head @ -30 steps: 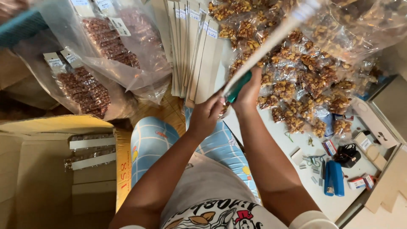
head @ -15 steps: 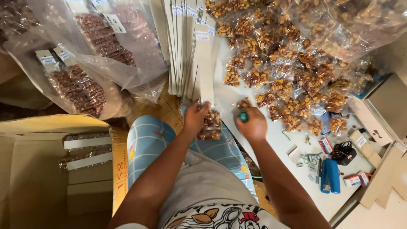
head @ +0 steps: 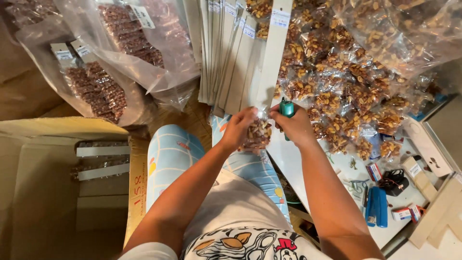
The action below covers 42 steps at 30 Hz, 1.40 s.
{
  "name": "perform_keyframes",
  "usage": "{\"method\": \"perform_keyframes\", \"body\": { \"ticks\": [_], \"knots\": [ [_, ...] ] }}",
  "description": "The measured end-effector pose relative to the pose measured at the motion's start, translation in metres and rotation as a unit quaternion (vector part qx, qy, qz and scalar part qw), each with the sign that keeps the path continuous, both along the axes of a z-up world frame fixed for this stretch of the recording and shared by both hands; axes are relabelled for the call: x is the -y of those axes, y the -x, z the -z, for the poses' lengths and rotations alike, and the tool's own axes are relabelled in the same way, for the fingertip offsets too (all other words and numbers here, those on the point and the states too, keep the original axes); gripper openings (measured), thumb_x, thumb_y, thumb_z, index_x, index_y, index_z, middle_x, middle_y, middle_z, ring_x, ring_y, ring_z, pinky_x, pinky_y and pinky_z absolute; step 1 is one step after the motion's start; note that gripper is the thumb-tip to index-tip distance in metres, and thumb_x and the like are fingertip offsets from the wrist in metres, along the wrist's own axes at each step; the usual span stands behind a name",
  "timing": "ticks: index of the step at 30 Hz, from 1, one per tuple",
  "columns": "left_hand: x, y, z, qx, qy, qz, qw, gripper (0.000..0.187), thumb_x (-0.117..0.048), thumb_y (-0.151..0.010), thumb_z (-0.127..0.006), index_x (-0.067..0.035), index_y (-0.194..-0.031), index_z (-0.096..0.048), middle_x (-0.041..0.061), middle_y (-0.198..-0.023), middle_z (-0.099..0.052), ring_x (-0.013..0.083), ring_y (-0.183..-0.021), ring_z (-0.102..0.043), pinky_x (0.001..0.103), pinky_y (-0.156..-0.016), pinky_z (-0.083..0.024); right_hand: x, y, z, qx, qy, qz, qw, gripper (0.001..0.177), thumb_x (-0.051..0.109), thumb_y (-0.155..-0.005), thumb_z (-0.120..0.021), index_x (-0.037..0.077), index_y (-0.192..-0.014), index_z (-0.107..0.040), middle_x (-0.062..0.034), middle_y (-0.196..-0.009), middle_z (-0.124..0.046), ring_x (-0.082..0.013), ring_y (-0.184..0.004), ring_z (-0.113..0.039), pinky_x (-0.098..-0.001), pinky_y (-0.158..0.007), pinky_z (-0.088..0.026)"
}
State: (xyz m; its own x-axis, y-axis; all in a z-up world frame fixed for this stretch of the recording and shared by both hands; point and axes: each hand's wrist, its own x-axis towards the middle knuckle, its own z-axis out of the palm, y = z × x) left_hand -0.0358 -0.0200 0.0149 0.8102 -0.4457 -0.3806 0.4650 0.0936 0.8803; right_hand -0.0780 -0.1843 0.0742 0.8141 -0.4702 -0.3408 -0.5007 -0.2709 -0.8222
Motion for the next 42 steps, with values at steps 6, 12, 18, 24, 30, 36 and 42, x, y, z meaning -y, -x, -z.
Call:
{"method": "perform_keyframes", "body": {
  "ticks": [6,12,18,24,30,36,42],
  "knots": [
    [0.003,-0.005,0.026,0.138,-0.043,0.006,0.989,0.032,-0.043,-0.105,-0.059,-0.016,-0.109,-0.075,0.009,-0.104,-0.076,0.0194,-0.11,-0.068,0.043,-0.1,-0.05,0.014,-0.005,0.011,0.044,-0.021,-0.013,0.999,0.034,0.022,-0.076,-0.09,0.009,-0.104,-0.076,-0.0087,-0.088,-0.075,-0.015,-0.068,-0.068,-0.0292,-0.067,-0.055],
    [-0.01,0.004,-0.041,0.217,-0.068,0.014,0.974,0.042,-0.038,-0.106,-0.051,-0.021,-0.143,-0.06,0.022,-0.116,-0.074,0.0427,-0.117,-0.065,0.052,-0.105,-0.049,0.011,-0.025,-0.001,0.038,0.023,0.13,0.991,0.023,0.032,-0.083,-0.081,0.015,-0.096,-0.073,-0.0041,-0.075,-0.069,-0.0186,-0.062,-0.068,-0.0357,-0.061,-0.056],
    [-0.008,0.011,-0.07,0.256,-0.096,0.032,0.961,0.042,-0.034,-0.105,-0.052,-0.028,-0.147,-0.055,0.02,-0.118,-0.074,0.0425,-0.116,-0.067,0.051,-0.103,-0.052,-0.039,-0.054,-0.051,0.26,-0.314,0.308,0.86,0.051,0.053,-0.081,-0.072,0.01,-0.102,-0.054,-0.0035,-0.086,-0.053,-0.0211,-0.08,-0.062,-0.0378,-0.078,-0.056],
    [-0.012,0.013,-0.086,0.311,-0.152,0.089,0.934,0.049,-0.036,-0.103,-0.054,-0.036,-0.152,-0.047,0.022,-0.107,-0.076,0.0426,-0.105,-0.07,0.051,-0.099,-0.054,-0.022,-0.063,-0.003,0.322,-0.356,0.347,0.805,0.049,0.061,-0.083,-0.054,0.02,-0.057,-0.055,-0.0073,-0.051,-0.059,-0.0229,-0.041,-0.062,-0.0359,-0.04,-0.054],
    [-0.007,0.017,-0.026,0.075,-0.153,0.06,0.983,0.052,-0.043,-0.095,-0.063,-0.02,-0.141,-0.06,0.015,-0.124,-0.073,0.0278,-0.128,-0.063,0.045,-0.11,-0.047,0.067,-0.069,0.041,0.088,-0.039,0.279,0.955,0.038,0.049,-0.071,-0.083,0.023,-0.096,-0.071,-0.0034,-0.082,-0.071,-0.0216,-0.079,-0.074,-0.0392,-0.074,-0.057],
    [-0.007,0.017,0.06,-0.056,-0.067,-0.008,0.996,0.036,-0.03,-0.092,-0.066,-0.008,-0.12,-0.073,0.015,-0.095,-0.072,0.0266,-0.093,-0.065,0.046,-0.088,-0.056,0.158,-0.037,0.086,-0.205,0.322,0.199,0.903,0.04,0.04,-0.074,-0.073,0.016,-0.106,-0.073,-0.0076,-0.094,-0.075,-0.0334,-0.096,-0.075,-0.0487,-0.083,-0.06],
    [-0.013,-0.012,0.078,0.058,-0.236,0.043,0.969,0.041,-0.045,-0.091,-0.073,-0.009,-0.109,-0.07,0.022,-0.097,-0.073,0.0358,-0.098,-0.069,0.051,-0.084,-0.05,0.131,-0.008,0.052,-0.031,0.245,0.09,0.965,0.03,0.038,-0.069,-0.081,0.023,-0.094,-0.072,-0.0034,-0.087,-0.074,-0.0305,-0.095,-0.073,-0.0453,-0.083,-0.056]
  ]
}}
